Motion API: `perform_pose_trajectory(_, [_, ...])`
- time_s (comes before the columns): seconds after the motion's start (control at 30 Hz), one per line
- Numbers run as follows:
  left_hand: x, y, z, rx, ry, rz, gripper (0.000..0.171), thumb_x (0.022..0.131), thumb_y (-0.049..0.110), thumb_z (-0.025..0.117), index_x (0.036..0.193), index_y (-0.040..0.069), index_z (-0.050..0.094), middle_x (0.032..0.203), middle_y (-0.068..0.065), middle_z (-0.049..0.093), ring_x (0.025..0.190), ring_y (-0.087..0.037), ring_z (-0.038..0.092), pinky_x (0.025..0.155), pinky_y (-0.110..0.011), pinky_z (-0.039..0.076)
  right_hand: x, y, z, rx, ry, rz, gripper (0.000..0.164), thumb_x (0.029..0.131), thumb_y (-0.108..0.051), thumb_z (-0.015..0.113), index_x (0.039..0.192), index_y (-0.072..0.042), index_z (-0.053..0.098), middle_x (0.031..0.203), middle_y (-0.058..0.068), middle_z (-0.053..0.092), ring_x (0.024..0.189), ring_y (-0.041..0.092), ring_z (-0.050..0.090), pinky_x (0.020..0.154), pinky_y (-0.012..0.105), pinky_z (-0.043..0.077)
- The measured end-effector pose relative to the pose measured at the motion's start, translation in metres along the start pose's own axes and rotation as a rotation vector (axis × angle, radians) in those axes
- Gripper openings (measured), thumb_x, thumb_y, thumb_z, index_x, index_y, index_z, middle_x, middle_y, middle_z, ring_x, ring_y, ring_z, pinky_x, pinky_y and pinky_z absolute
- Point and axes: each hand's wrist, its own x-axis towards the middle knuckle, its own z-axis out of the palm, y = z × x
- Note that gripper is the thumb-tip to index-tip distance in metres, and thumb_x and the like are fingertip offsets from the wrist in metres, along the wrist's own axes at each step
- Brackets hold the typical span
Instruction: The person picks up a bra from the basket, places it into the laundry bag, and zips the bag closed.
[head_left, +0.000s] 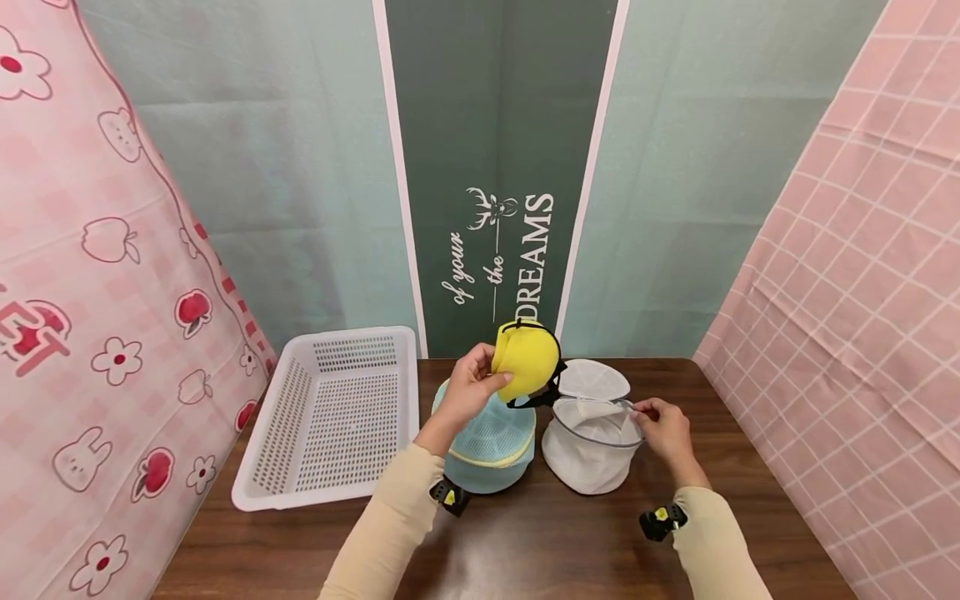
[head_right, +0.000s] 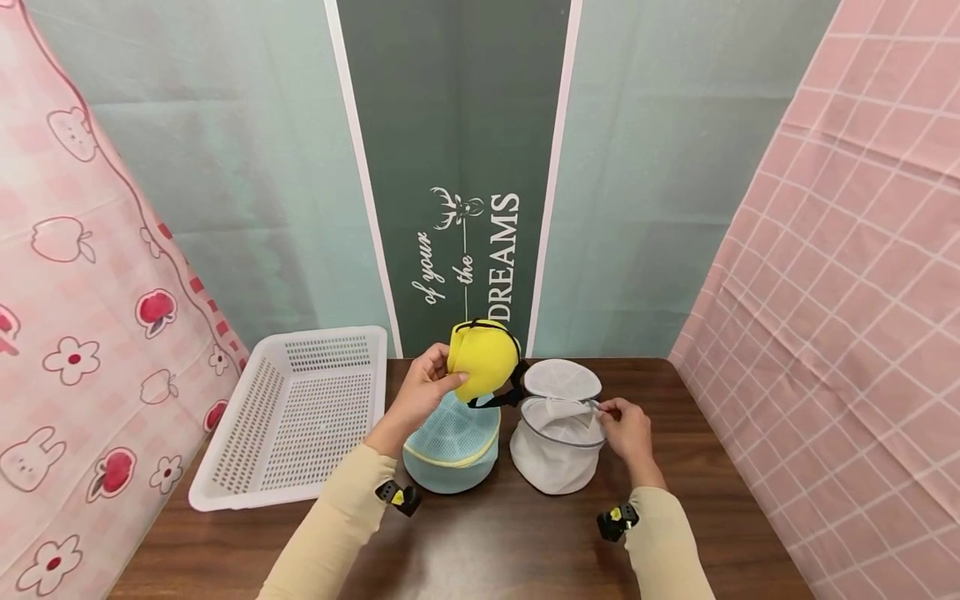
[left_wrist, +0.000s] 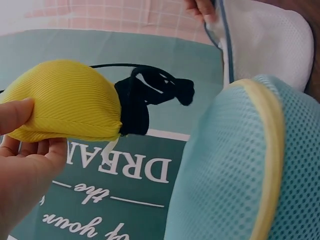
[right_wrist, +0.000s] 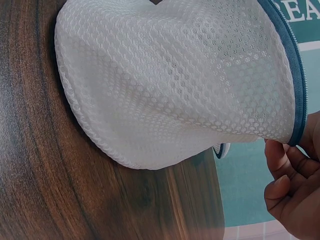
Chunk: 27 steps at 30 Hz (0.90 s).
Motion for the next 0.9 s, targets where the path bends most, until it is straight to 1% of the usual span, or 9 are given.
perform_pose_trajectory(0.17, [0.002,-0.006,0.008,0.006,0.008,-0.012,0.021,0.085,-0.01,0.058,0.105,-0.009,0.052,0.098,-0.014,0.06,0.089,-0.021,0.058,0.077,-0.031,0.048,0.001,0.001,0.002,-0.006,0.011,-0.004,0.007,0.085,-0.003,0.063,0.089,0.002,0.065,0.08,0.011,0.06,0.071,0.024,0.05,0.057,0.03,0.04])
perform_pose_trajectory(0.4, [0.005,-0.013,0.018,0.039,0.007,-0.032,0.019,0.084,-0.009,0.059,0.103,-0.007,0.054,0.096,-0.012,0.061,0.087,-0.02,0.058,0.074,-0.03,0.049,0.0,0.001,0.004,-0.004,0.003,0.003,0.006,0.085,-0.003,0.062,0.089,0.002,0.065,0.08,0.011,0.06,0.071,0.024,0.05,0.057,0.031,0.04])
perform_pose_trajectory(0.57, [0.008,-0.018,0.025,0.055,-0.022,-0.04,0.019,0.085,-0.008,0.059,0.104,-0.007,0.055,0.097,-0.012,0.061,0.087,-0.019,0.057,0.074,-0.029,0.049,-0.001,0.0,0.004,-0.004,0.014,-0.023,0.005,0.084,-0.002,0.063,0.087,0.002,0.065,0.079,0.011,0.06,0.07,0.023,0.05,0.057,0.03,0.04])
perform_pose_trajectory(0.67, [0.013,-0.033,0.028,0.062,-0.031,-0.053,0.02,0.086,-0.005,0.059,0.106,-0.004,0.056,0.099,-0.01,0.061,0.088,-0.018,0.057,0.075,-0.03,0.049,-0.001,0.0,0.004,0.0,0.013,-0.025,0.005,0.085,-0.002,0.063,0.088,0.002,0.065,0.08,0.011,0.06,0.071,0.023,0.05,0.057,0.031,0.04])
perform_pose_trajectory(0.8, [0.02,-0.053,0.032,0.075,-0.021,-0.071,0.02,0.086,-0.004,0.061,0.106,-0.001,0.057,0.098,-0.007,0.061,0.087,-0.017,0.056,0.074,-0.03,0.049,0.0,0.001,0.004,0.005,0.012,-0.028,0.005,0.085,-0.002,0.063,0.088,0.001,0.065,0.08,0.011,0.06,0.071,0.024,0.05,0.057,0.031,0.041])
perform_pose_trajectory(0.87, [0.02,-0.052,0.035,0.083,-0.021,-0.079,0.02,0.086,-0.004,0.061,0.106,0.0,0.058,0.097,-0.006,0.062,0.085,-0.016,0.055,0.073,-0.029,0.048,0.0,0.001,0.004,0.005,0.015,-0.035,0.005,0.085,-0.002,0.063,0.088,0.001,0.065,0.079,0.011,0.06,0.07,0.023,0.05,0.057,0.031,0.04])
perform_pose_trajectory(0.9, [0.019,-0.048,0.036,0.083,-0.021,-0.077,0.02,0.086,-0.005,0.06,0.105,-0.001,0.057,0.097,-0.007,0.062,0.084,-0.016,0.055,0.072,-0.029,0.048,0.0,0.001,0.004,0.005,0.016,-0.036,0.005,0.084,-0.001,0.063,0.087,0.001,0.065,0.079,0.011,0.06,0.07,0.023,0.05,0.056,0.03,0.04])
